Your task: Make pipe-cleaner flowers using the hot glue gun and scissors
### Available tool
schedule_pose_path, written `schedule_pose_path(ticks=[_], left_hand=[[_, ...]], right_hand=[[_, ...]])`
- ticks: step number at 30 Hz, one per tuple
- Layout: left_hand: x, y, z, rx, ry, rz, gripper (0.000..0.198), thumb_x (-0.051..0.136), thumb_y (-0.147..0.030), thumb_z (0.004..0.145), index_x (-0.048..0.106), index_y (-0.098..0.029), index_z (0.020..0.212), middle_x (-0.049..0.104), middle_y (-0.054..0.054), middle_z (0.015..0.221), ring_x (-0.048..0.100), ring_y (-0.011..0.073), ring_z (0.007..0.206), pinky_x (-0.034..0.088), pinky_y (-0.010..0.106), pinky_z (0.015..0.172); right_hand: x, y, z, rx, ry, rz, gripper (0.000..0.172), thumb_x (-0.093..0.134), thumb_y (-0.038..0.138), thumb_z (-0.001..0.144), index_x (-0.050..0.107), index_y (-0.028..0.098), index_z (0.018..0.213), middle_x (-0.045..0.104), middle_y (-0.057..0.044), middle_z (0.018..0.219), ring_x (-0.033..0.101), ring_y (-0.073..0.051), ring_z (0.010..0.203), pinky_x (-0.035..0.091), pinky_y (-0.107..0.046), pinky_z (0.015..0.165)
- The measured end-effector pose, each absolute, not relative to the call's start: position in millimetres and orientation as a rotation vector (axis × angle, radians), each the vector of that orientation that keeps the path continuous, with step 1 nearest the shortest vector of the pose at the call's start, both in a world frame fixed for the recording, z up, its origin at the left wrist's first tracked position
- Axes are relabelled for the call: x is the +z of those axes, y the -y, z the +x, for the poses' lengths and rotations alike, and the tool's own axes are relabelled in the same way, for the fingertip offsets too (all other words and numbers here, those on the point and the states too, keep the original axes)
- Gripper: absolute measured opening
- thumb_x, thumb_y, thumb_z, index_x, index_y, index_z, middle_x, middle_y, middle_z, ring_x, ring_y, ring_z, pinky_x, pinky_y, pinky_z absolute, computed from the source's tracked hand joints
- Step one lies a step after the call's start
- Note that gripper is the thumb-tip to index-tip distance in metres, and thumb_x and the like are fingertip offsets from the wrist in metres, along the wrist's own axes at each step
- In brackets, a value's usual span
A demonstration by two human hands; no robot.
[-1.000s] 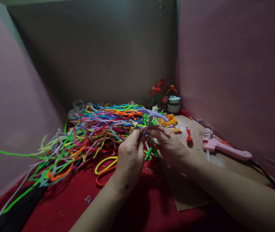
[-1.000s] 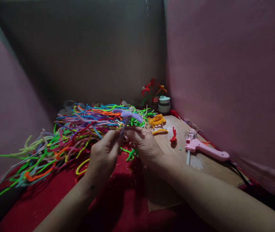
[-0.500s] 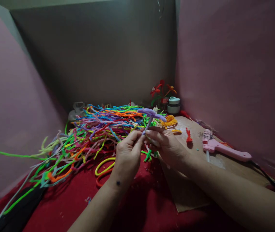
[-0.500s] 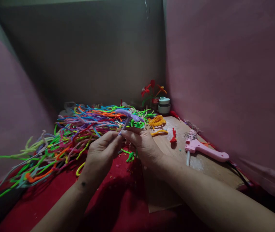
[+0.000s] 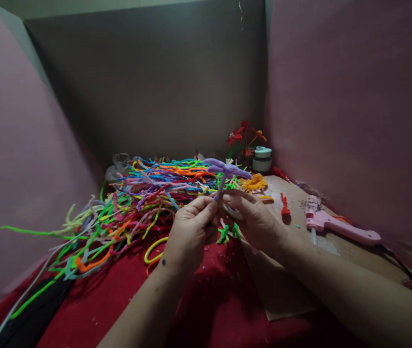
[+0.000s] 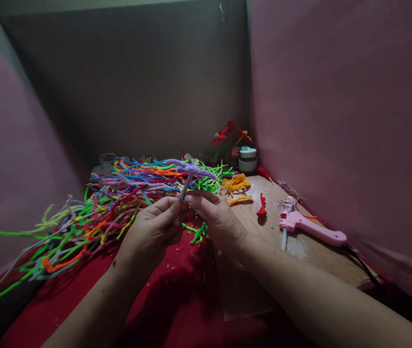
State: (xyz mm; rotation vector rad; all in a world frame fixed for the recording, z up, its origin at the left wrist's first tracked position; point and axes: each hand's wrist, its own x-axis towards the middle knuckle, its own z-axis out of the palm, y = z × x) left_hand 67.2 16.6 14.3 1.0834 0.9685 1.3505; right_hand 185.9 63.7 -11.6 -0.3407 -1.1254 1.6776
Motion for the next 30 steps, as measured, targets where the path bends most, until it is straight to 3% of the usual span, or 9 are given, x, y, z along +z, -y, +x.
schedule_pose_path(ticks=[4,8,11,17,22,30], left_hand=[[13,-17,64,1.291,-0.875,1.015,0.015,0.059,-0.027,0.082,0.055,-0.014,0.076,0.042,-0.007,0.052,0.020,-0.0006,0.036,0.017,0.013,0.036],[11,-19,58,1.203,-0.763,0.974,0.012,0.057,-0.022,0.083,0.055,-0.013,0.076,0.042,-0.007,0.054,0.019,-0.0010,0.036,0.020,0.012,0.036],[10,-20,56,1.160,-0.699,0.923,0.012,0.055,-0.020,0.084,0.055,-0.012,0.075,0.042,-0.007,0.053,0.017,-0.0012,0.035,0.021,0.011,0.034],[13,-19,57,1.126,-0.651,0.860,0.015,0.050,-0.020,0.087,0.058,-0.011,0.078,0.040,-0.007,0.053,0.013,-0.0010,0.034,0.022,0.010,0.032],[15,-18,57,1.103,-0.627,0.861,0.017,0.049,-0.021,0.088,0.058,-0.011,0.078,0.040,-0.007,0.052,0.012,-0.0012,0.034,0.021,0.011,0.031],[12,-19,62,1.181,-0.915,1.146,0.016,0.054,-0.030,0.084,0.055,-0.014,0.078,0.046,-0.005,0.055,0.030,0.0019,0.035,0.024,0.014,0.033]], right_hand=[[-17,-68,184,1.769,1.058,-0.324,0.010,0.070,0.026,0.071,0.068,0.022,0.081,0.062,0.001,0.073,0.050,-0.011,0.059,0.038,-0.026,0.058],[-18,-69,183,1.737,1.099,-0.282,0.011,0.066,0.023,0.076,0.069,0.022,0.086,0.058,0.003,0.066,0.046,-0.008,0.055,0.038,-0.024,0.056],[-16,-69,183,1.750,1.142,-0.263,0.012,0.062,0.022,0.077,0.069,0.020,0.087,0.055,0.003,0.063,0.046,-0.008,0.054,0.037,-0.022,0.053],[-15,-68,187,1.795,1.108,-0.279,0.012,0.067,0.024,0.072,0.068,0.017,0.082,0.064,0.000,0.073,0.057,-0.011,0.067,0.045,-0.025,0.065],[-17,-68,188,1.787,1.099,-0.251,0.010,0.068,0.025,0.074,0.068,0.018,0.082,0.064,0.001,0.071,0.057,-0.010,0.066,0.043,-0.024,0.065],[-16,-67,186,1.760,1.060,-0.280,0.009,0.070,0.025,0.070,0.069,0.019,0.077,0.061,0.001,0.065,0.053,-0.011,0.056,0.041,-0.027,0.059]])
